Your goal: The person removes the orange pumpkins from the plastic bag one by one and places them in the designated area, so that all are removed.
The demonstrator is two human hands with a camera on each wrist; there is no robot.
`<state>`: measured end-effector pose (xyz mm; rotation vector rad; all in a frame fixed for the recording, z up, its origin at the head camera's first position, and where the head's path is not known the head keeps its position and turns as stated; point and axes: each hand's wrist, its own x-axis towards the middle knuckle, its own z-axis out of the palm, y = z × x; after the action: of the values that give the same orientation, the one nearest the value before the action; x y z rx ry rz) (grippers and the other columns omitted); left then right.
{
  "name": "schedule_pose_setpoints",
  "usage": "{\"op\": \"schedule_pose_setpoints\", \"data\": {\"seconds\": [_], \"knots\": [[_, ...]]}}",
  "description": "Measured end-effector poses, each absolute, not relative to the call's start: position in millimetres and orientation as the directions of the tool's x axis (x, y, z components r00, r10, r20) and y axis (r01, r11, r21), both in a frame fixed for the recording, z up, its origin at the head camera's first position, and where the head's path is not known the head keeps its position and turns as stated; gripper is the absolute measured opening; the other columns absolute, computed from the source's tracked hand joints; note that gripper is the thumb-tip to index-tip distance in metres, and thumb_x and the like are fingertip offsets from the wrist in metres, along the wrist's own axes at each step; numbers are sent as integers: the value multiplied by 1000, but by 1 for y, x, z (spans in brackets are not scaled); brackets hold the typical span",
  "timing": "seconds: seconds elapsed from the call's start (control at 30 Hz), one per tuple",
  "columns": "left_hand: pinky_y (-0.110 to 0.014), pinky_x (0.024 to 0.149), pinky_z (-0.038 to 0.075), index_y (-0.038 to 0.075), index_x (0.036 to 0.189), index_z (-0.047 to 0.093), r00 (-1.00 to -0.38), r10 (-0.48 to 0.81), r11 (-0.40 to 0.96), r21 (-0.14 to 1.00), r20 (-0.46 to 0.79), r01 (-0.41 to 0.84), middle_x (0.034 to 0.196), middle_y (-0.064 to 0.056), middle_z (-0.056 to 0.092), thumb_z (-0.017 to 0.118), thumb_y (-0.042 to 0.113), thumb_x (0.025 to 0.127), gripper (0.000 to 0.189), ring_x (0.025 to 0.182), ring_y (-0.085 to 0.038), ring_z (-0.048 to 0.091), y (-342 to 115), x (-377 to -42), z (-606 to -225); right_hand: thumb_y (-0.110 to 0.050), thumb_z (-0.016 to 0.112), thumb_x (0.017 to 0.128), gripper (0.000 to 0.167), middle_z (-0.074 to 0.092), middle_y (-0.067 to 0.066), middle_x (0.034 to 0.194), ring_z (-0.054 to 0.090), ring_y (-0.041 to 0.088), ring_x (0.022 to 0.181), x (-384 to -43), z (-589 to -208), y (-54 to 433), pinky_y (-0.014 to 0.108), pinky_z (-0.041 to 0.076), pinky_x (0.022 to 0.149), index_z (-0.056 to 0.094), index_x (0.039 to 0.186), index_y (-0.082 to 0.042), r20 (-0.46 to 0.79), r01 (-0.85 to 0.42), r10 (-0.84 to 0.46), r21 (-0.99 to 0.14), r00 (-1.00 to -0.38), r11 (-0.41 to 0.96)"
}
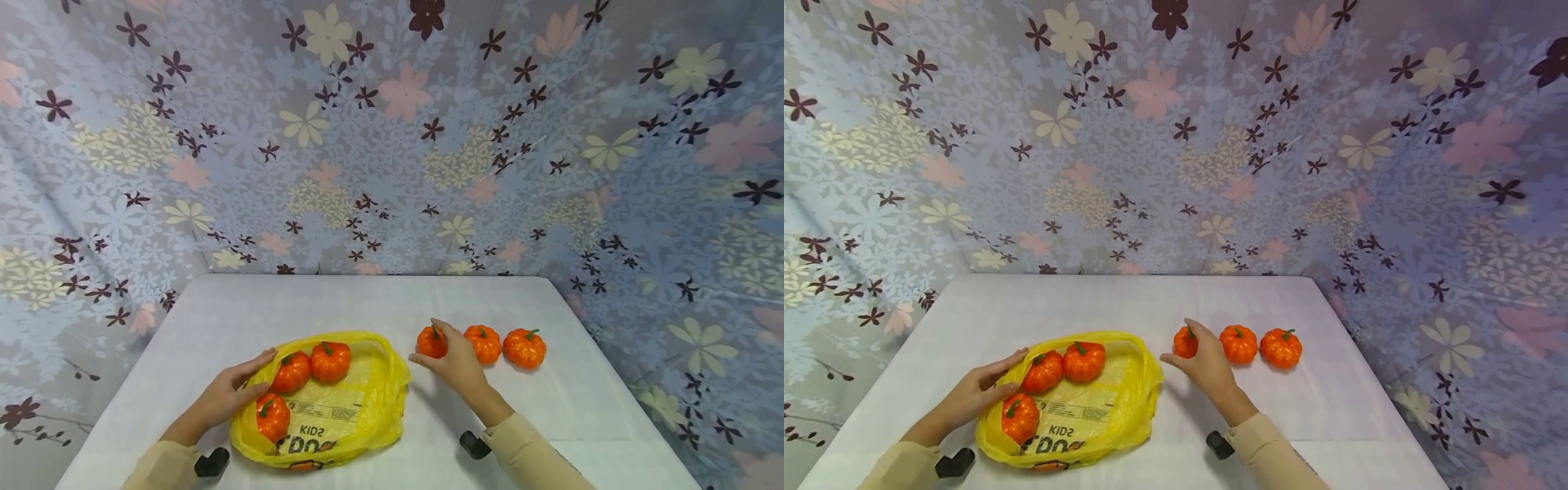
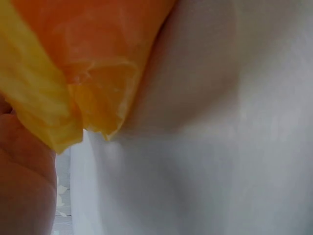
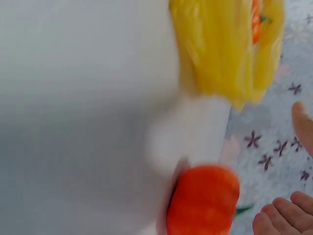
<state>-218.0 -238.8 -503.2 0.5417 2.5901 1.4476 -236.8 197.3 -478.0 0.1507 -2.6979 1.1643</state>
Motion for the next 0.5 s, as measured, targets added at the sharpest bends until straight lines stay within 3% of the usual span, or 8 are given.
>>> {"op": "schedule_pose_setpoints", "data": {"seconds": [0.3, 0.5], "knots": [[-64, 112, 25, 7, 150, 47, -925, 374, 464, 849, 70, 252, 156, -14, 38, 65, 27, 98, 59, 144, -43, 30, -242, -220, -502, -30, 90, 76, 79, 57, 16, 141, 53, 31, 131, -232, -486, 153, 42, 46, 106, 55, 142, -3, 228, -289, -191, -857, -955, 426], [-63, 112, 25, 6, 150, 47, -920, 387, 459, 851, 67, 255, 156, -14, 38, 65, 28, 98, 59, 144, -43, 30, -240, -222, -504, -34, 87, 80, 78, 56, 16, 142, 52, 31, 132, -233, -488, 125, 39, 46, 106, 53, 143, -1, 190, -298, -277, -852, -942, 429]]}}
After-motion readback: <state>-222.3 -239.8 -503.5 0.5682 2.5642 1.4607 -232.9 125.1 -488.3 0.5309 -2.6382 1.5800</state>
